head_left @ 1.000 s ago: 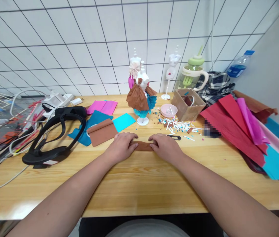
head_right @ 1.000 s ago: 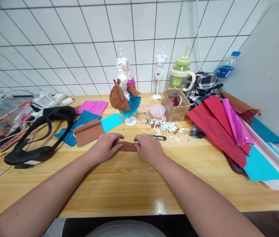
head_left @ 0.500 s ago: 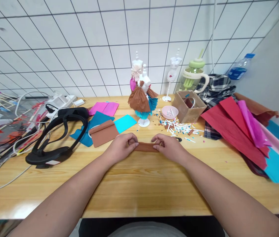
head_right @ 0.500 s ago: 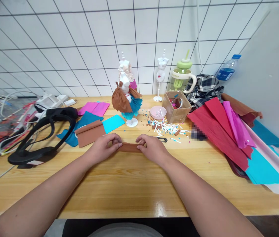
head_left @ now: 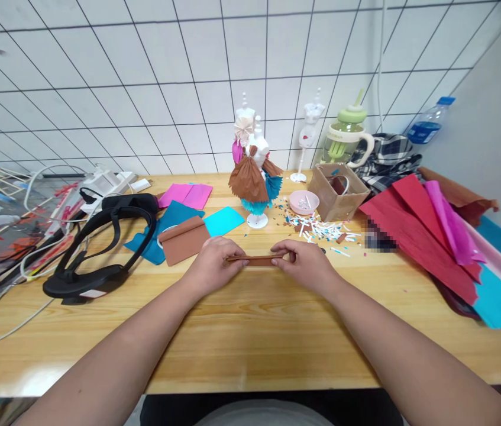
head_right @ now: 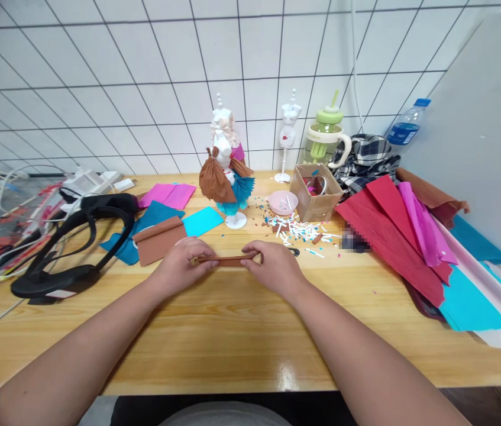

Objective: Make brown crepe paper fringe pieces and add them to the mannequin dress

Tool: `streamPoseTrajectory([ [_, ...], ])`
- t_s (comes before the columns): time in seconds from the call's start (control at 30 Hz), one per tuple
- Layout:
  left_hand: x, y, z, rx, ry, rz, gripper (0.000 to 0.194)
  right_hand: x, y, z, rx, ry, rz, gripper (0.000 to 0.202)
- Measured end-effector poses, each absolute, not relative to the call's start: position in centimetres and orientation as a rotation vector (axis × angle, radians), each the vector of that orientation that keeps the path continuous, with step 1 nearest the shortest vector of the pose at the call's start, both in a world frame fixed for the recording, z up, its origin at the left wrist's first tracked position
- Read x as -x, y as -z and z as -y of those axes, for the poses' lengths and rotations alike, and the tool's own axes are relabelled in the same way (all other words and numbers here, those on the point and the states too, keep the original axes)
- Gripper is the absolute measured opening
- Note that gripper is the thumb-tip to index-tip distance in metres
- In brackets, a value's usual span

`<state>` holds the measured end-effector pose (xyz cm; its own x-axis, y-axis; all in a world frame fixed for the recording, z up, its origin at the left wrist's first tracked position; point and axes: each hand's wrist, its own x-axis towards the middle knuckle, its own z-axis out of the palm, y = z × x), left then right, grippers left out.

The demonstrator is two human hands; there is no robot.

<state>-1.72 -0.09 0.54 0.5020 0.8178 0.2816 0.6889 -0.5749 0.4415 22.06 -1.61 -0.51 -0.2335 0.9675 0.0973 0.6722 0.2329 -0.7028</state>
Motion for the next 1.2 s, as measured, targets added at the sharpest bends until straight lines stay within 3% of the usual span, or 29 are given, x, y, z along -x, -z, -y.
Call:
streamPoseTrajectory([
  [0.23, 1.8, -0.4, 0.0, -2.391, -0.625, -1.371, 0.015, -22.3, 0.5, 1.4, 1.449, -0.750, 1.952, 0.012],
  [0.33, 1.9, -1.1, 0.2, -2.332, -0.692, -1.560, 0.020, -22.4, 0.0, 1.6, 1.434, -0.549, 1.994, 0.010],
  [0.4, 1.6, -1.6, 0.7, -2.177, -0.627, -1.637, 0.034, -22.3, -0.5, 1.8, 1.448, -0.348, 2.008, 0.011],
  [0.5, 0.5, -1.6, 1.8, -1.667, -0.275, -1.247, 0.053, -21.8, -0.9, 2.5, 1.440, -0.090, 2.043, 0.016],
  [0.6, -0.8, -0.9, 2.5, -1.138, -0.414, -0.914, 0.062, -20.8, -0.9, 3.3, 1.352, 0.056, 2.188, 0.022],
  [0.8, -0.8, -0.3, 1.7, -0.838, -0.715, -0.949, 0.036, -20.0, -0.5, 4.1, 1.300, 0.138, 2.400, 0.024],
  [0.9, -0.3, -0.4, 1.4, -0.855, -0.762, -0.977, 0.032, -20.2, -0.5, 4.1, 1.247, 0.040, 2.333, 0.023],
  [1.03, -0.2, 0.0, 1.4, -0.974, -0.728, -1.036, 0.040, -20.7, -0.4, 3.3, 1.244, -0.409, 1.961, 0.043],
  [1.2, -0.4, 0.4, 1.6, -1.214, -0.620, -1.049, 0.041, -20.8, 0.0, 2.2, 1.211, -1.131, 1.781, 0.030],
])
